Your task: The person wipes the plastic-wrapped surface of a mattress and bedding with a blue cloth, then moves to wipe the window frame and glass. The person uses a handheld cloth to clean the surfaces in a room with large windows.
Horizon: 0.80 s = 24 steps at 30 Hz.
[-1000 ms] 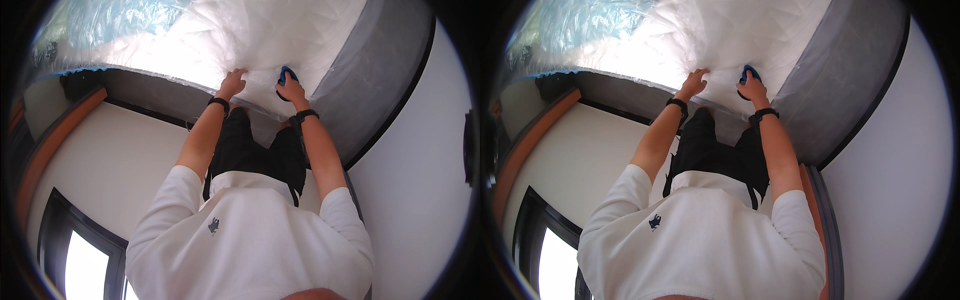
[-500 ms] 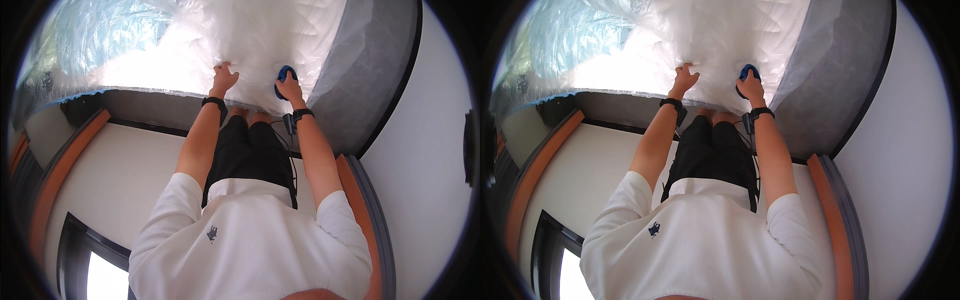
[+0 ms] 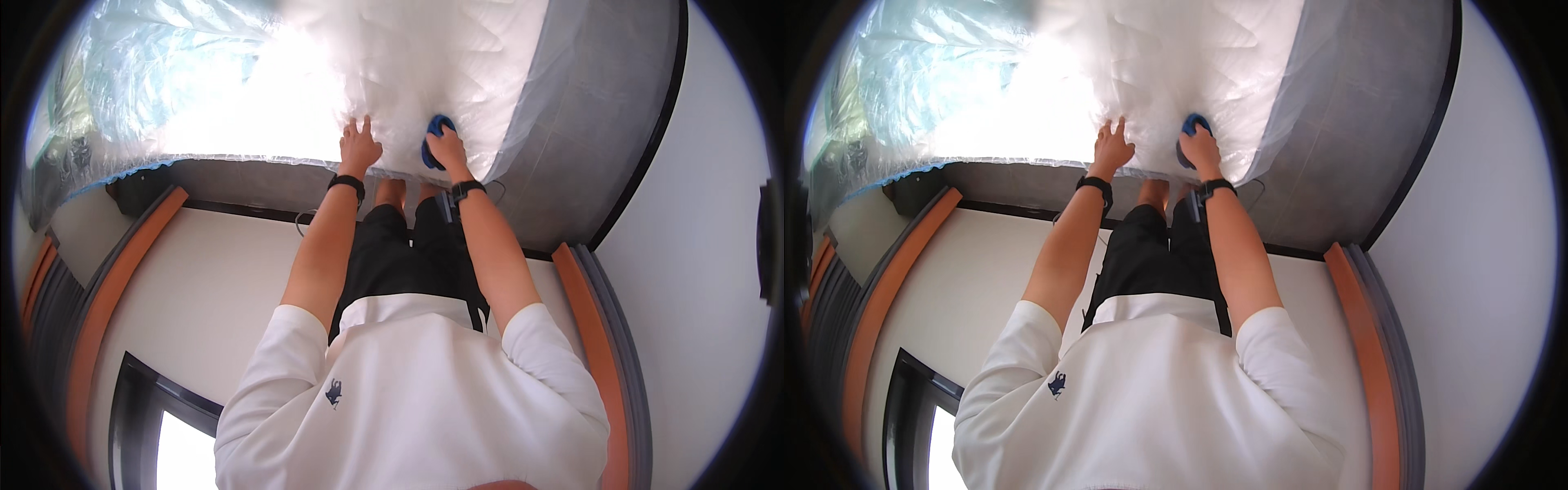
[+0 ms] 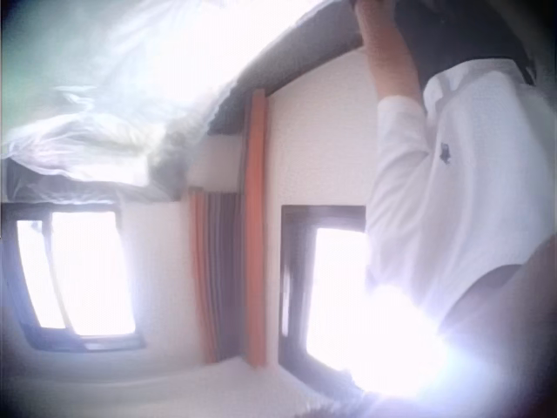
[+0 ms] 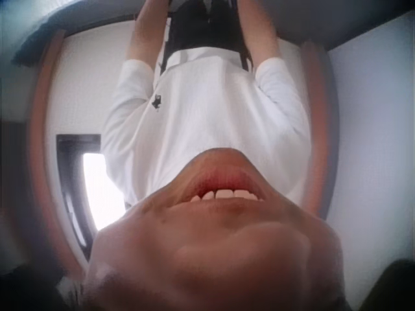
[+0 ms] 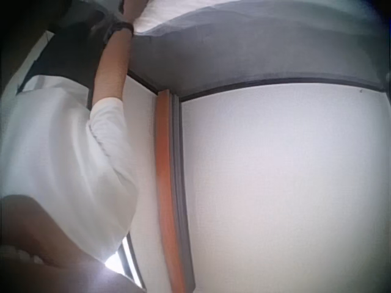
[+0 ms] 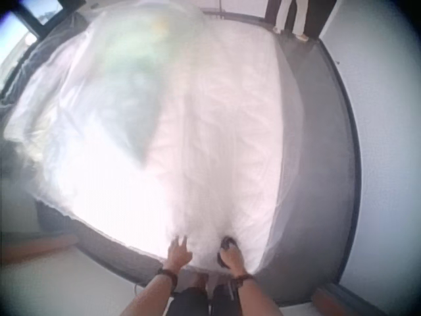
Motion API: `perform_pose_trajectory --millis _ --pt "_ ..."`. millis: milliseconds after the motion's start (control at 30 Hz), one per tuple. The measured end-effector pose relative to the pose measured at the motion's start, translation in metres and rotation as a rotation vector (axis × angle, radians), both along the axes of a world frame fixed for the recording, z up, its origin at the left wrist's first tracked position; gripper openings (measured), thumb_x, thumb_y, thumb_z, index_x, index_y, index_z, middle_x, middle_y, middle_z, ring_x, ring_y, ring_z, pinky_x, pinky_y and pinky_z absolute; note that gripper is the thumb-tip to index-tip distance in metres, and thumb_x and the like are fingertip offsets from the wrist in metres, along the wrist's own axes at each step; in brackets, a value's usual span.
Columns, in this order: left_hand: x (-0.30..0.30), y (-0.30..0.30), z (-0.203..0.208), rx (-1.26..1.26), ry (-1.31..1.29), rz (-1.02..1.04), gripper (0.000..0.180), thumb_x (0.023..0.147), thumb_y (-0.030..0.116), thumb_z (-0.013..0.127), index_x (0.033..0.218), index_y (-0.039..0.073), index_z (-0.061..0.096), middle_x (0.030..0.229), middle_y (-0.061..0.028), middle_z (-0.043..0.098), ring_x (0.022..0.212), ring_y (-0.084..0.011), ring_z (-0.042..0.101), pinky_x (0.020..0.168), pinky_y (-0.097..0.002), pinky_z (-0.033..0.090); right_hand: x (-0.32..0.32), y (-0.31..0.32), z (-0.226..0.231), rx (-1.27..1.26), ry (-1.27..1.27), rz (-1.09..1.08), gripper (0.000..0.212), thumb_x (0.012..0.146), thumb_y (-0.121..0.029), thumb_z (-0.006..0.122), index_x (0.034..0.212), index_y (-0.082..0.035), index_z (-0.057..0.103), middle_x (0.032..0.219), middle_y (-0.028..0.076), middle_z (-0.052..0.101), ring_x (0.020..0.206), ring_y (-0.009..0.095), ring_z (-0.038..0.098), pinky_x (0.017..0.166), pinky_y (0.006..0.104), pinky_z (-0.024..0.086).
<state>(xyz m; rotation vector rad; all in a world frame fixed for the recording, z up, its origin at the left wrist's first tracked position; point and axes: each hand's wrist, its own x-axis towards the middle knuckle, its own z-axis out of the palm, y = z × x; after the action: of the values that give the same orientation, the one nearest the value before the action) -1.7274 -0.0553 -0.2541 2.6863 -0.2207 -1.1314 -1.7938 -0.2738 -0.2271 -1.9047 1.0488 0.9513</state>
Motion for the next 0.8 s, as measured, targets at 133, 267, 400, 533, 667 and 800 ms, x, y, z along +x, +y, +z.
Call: perform_pose_trajectory --millis 133,267,400,533,667,800 --pt "-0.015 -0.032 0.010 -0.009 0.040 0.173 0.082 0.080 0.022 0.062 0.154 0.005 0.027 0.152 -0.0343 0.024 0.137 -0.0542 0.029 0.109 -0.0537 0.036 -0.024 -0.056 0.008 -0.138 0.137 -0.049 0.059 0.082 -0.039 0.055 0.133 -0.011 0.060 0.135 0.019 0.059 0.123 0.039 0.057 0.105 0.0461 0.044" --pt "-0.031 -0.059 0.011 -0.091 -0.021 0.198 0.079 0.080 0.019 0.060 0.152 0.006 0.031 0.152 -0.0346 0.023 0.137 -0.0558 0.027 0.109 -0.0547 0.037 -0.026 -0.079 0.014 -0.223 0.174 0.091 0.054 0.082 -0.036 0.056 0.128 -0.009 0.063 0.128 0.019 0.063 0.118 0.039 0.060 0.100 0.0465 0.048" --pt "-0.023 -0.057 0.015 -0.099 -0.103 -0.027 0.075 0.079 0.017 0.059 0.151 0.014 0.037 0.155 -0.0280 0.025 0.138 -0.0524 0.029 0.108 -0.0546 0.037 -0.006 -0.061 0.018 -0.124 0.167 0.227 0.049 0.082 -0.036 0.057 0.120 -0.006 0.066 0.122 0.021 0.066 0.113 0.040 0.062 0.095 0.0477 0.050" --pt "0.014 -0.030 0.015 -0.094 -0.093 -0.192 0.069 0.079 0.014 0.058 0.147 0.023 0.045 0.152 -0.0125 0.039 0.135 -0.0412 0.041 0.105 -0.0525 0.042 0.019 -0.039 0.016 0.009 0.000 0.311 0.061 0.080 -0.042 0.059 0.127 -0.002 0.061 0.121 0.024 0.065 0.112 0.041 0.062 0.096 0.0470 0.049" --pt "0.059 0.001 0.017 -0.041 -0.082 -0.229 0.049 0.083 0.016 0.059 0.131 0.025 0.062 0.140 -0.0091 0.050 0.121 -0.0356 0.053 0.099 -0.0459 0.049 0.037 -0.035 0.013 0.083 -0.217 0.345 0.063 0.080 -0.041 0.061 0.132 -0.005 0.059 0.122 0.023 0.065 0.112 0.040 0.062 0.096 0.0458 0.050" --pt "0.088 0.013 0.017 0.083 -0.059 0.092 0.040 0.086 0.020 0.058 0.125 0.019 0.066 0.133 -0.0124 0.054 0.117 -0.0388 0.054 0.097 -0.0487 0.049 0.049 -0.073 0.002 0.213 -0.015 0.622 0.063 0.078 -0.041 0.065 0.133 -0.010 0.060 0.125 0.019 0.065 0.115 0.037 0.061 0.098 0.0444 0.050"
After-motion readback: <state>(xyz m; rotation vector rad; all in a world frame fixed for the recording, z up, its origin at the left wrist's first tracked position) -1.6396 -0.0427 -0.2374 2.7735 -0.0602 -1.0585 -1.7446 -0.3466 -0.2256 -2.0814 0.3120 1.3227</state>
